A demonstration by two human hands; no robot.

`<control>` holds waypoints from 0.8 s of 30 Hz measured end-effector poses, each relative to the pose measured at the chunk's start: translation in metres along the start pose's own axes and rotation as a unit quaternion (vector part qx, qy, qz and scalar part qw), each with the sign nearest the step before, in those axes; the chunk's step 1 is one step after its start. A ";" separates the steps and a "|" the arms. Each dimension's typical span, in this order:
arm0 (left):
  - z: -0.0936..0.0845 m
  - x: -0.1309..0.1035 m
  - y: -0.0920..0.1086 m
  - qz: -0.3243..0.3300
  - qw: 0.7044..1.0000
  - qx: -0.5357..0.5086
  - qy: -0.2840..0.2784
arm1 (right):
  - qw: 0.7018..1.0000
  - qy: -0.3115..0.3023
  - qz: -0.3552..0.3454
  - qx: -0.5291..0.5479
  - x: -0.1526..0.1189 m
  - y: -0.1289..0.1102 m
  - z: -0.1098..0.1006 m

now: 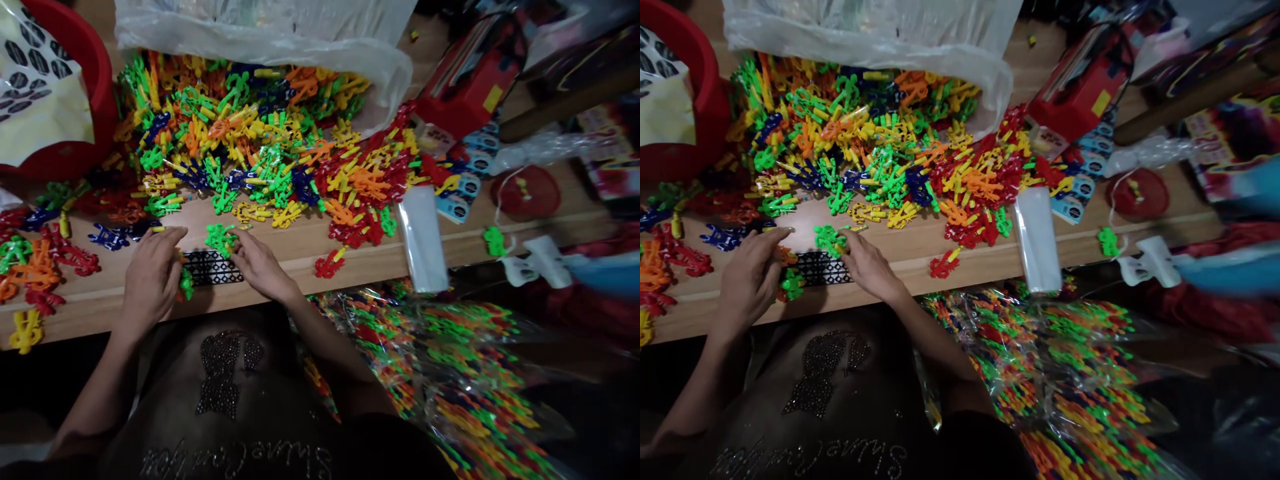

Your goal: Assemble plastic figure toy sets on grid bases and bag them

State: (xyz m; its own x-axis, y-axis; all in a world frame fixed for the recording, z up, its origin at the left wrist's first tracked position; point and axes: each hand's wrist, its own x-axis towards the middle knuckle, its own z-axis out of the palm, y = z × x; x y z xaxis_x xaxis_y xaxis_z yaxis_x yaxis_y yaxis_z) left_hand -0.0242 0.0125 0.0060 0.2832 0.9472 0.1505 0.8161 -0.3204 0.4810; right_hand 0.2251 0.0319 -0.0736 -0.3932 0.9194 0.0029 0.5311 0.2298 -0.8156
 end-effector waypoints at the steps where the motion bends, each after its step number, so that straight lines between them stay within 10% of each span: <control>1: -0.001 0.000 0.001 0.000 1.000 -0.003 0.001 | 1.000 -0.012 -0.012 0.020 0.001 -0.004 0.006; 10: -0.002 0.002 0.004 0.009 1.000 -0.002 -0.004 | 0.994 -0.021 -0.111 0.013 0.016 -0.011 0.077; 24: 0.000 0.001 0.001 0.022 1.000 0.001 -0.017 | 0.989 -0.048 -0.124 -0.059 0.010 -0.016 0.089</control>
State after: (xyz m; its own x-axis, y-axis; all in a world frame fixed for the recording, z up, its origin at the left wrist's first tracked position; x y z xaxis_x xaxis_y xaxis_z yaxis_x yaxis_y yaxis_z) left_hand -0.0233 0.0136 0.0070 0.3355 0.9313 0.1418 0.8036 -0.3615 0.4728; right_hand 0.1457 0.0087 -0.1125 -0.5884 0.7973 0.1348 0.4913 0.4849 -0.7235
